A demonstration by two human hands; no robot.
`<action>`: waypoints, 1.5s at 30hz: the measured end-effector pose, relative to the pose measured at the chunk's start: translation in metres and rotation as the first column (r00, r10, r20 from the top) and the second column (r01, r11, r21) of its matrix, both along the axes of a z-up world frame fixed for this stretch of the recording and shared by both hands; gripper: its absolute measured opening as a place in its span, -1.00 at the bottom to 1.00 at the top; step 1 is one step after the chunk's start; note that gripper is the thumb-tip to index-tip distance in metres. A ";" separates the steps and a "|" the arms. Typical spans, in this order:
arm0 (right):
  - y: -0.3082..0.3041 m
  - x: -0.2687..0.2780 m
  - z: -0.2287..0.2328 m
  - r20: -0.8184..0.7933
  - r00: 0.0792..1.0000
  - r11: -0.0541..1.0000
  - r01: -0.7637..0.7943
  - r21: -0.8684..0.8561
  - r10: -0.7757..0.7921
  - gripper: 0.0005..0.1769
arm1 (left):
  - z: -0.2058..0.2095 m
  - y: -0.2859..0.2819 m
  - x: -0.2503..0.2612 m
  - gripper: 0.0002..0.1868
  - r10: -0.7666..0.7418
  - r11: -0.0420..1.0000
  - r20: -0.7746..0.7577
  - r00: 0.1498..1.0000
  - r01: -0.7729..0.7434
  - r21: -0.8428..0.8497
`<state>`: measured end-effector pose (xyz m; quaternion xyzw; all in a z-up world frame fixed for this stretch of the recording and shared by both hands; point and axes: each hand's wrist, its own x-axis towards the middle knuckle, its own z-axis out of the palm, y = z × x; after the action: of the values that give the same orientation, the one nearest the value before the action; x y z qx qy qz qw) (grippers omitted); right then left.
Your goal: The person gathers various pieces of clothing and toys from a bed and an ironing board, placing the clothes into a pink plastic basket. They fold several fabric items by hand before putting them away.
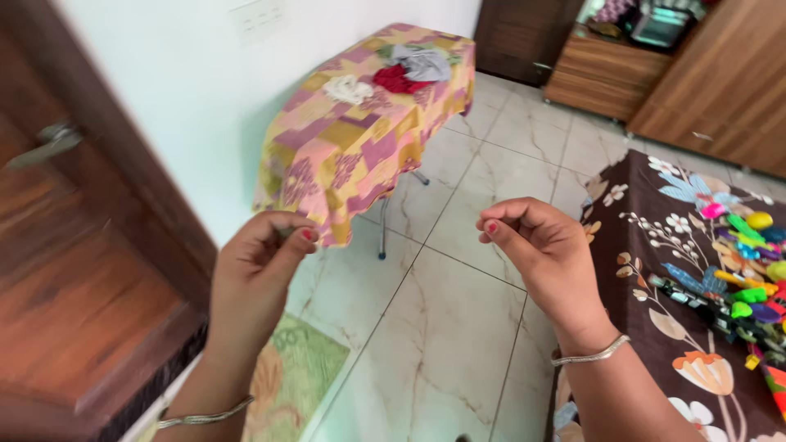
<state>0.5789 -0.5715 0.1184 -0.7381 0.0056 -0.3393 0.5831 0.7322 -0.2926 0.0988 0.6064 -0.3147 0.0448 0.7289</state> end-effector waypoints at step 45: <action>-0.472 0.657 0.061 -0.198 0.975 0.950 0.039 -0.309 -0.104 -0.80 | 0.031 -0.455 0.622 -0.87 0.092 0.996 -0.199 0.976 -0.086 0.036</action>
<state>1.2360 -1.0432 0.1790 -0.8500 0.0423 -0.2767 0.4462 1.3538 -0.7476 0.1293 0.6310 -0.2129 0.0121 0.7459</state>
